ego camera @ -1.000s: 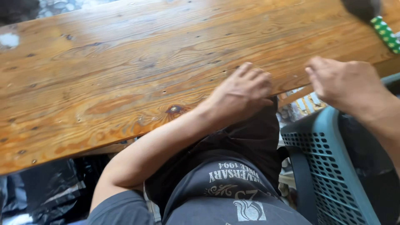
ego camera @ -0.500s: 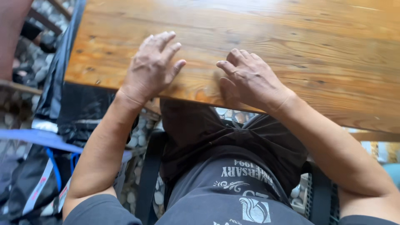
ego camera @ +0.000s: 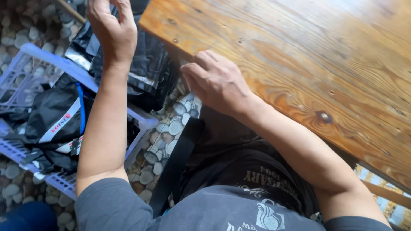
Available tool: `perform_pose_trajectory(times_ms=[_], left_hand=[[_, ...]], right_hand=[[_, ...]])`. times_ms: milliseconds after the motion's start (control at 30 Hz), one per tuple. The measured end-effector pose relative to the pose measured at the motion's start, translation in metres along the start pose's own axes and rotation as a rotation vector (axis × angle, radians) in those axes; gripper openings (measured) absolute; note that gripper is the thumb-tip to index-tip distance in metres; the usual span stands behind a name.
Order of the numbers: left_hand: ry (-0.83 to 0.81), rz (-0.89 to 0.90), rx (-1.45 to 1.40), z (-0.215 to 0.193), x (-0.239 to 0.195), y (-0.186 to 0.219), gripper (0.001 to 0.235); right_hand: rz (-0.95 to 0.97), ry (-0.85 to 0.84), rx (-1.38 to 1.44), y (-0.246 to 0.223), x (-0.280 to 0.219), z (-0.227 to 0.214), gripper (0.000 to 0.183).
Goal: The person folds a black plastic bag on a wooden table, then places it into a black drawstring bag. They use a feather duster to wipe the bag and the table surface. The person then retrieves another black plastic bag from a basket and begins folding it.
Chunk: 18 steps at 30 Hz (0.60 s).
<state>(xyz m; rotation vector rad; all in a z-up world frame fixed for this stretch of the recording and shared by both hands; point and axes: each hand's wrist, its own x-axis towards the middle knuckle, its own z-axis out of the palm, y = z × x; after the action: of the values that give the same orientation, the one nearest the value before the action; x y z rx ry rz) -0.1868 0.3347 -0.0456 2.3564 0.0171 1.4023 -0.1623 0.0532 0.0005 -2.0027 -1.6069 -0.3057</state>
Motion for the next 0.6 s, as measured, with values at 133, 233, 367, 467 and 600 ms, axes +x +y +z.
perform_pose_trajectory(times_ms=[133,233,367,467,600], left_hand=[[-0.076,-0.253,0.013,0.002,-0.040,-0.062,0.023],[-0.373,-0.466,0.166,0.011,-0.109,-0.147,0.019],[-0.539,-0.708,0.315,0.005,-0.161,-0.207,0.028],[-0.695,-0.941,0.389,0.001,-0.169,-0.212,0.030],[-0.879,-1.018,0.318,-0.004,-0.159,-0.183,0.044]], right_hand=[[0.052,-0.104,0.264,-0.012,0.021,0.060,0.011],[0.429,-0.224,0.722,-0.003,0.014,0.143,0.014],[1.037,-0.335,0.864,0.018,0.010,0.222,0.033],[1.180,-0.375,0.966,0.022,0.022,0.230,0.046],[1.435,-0.330,1.107,0.023,0.035,0.241,0.056]])
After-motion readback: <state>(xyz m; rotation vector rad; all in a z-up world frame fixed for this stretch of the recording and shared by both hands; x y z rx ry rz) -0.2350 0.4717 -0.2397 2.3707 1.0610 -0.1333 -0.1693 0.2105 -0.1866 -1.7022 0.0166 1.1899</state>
